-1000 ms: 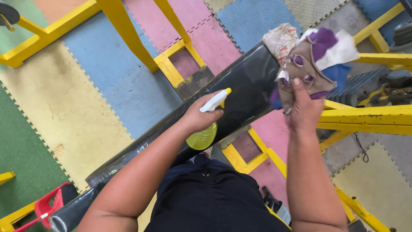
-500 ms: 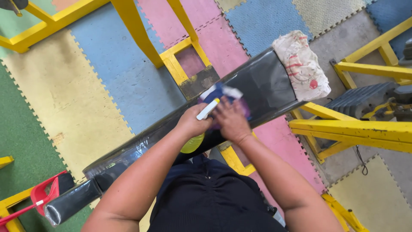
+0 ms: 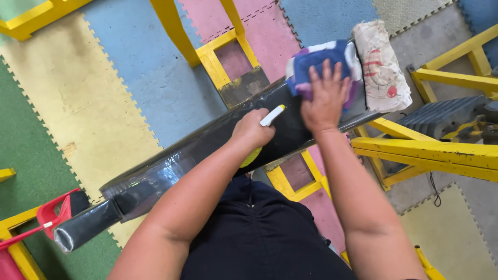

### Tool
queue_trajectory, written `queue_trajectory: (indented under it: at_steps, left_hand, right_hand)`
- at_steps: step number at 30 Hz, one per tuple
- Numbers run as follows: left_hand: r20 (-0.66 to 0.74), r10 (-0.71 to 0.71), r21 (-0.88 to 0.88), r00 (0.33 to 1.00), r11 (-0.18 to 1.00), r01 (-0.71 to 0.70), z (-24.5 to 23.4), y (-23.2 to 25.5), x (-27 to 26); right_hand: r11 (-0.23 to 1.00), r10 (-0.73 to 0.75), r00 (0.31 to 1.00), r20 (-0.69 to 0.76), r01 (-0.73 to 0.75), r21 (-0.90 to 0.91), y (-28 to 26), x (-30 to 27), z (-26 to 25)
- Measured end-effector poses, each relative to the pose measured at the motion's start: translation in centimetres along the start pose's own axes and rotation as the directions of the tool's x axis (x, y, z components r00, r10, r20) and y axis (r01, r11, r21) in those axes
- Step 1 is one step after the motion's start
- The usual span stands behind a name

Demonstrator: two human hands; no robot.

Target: The recorder sweeps the floor with a broom and dustpan before cleaning a weight bench and gym equipment with a spray bottle and cloth.

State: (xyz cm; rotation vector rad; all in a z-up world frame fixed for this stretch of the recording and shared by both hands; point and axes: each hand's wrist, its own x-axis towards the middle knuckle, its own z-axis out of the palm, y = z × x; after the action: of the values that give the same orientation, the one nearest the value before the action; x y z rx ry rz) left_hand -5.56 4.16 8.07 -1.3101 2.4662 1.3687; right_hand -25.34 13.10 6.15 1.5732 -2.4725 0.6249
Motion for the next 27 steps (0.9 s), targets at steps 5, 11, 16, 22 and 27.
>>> queue_trajectory:
  at_steps: [5,11,16,22,27]
  left_hand:
    - [-0.039,-0.022,-0.117,0.999,0.993,0.017,-2.7,-3.2,-1.6]
    - [-0.083,-0.023,-0.127,0.996,0.992,0.012,-4.1,-6.3,-2.2]
    - [-0.141,0.05,-0.126,0.989,0.99,-0.068,-3.5,-7.3,-4.7]
    - [-0.092,0.053,-0.189,0.994,0.979,-0.07,-5.0,-8.8,-6.9]
    - [-0.051,0.107,-0.142,0.993,0.983,-0.113,-6.5,-10.2,-7.2]
  right_hand:
    - [0.986,-0.154,0.958,0.242,0.165,-0.028,-7.2,-8.1,5.5]
    - [0.915,-0.402,0.876,0.266,0.371,0.161,-6.1,-5.0,5.3]
    - [0.986,-0.161,0.984,0.081,0.164,-0.033,-0.4,2.8,3.2]
    - [0.998,-0.056,0.993,0.104,0.058,-0.017,-10.3,-2.9,7.2]
    - [0.957,-0.285,0.814,0.507,0.213,0.196,-17.0,-16.6,13.0]
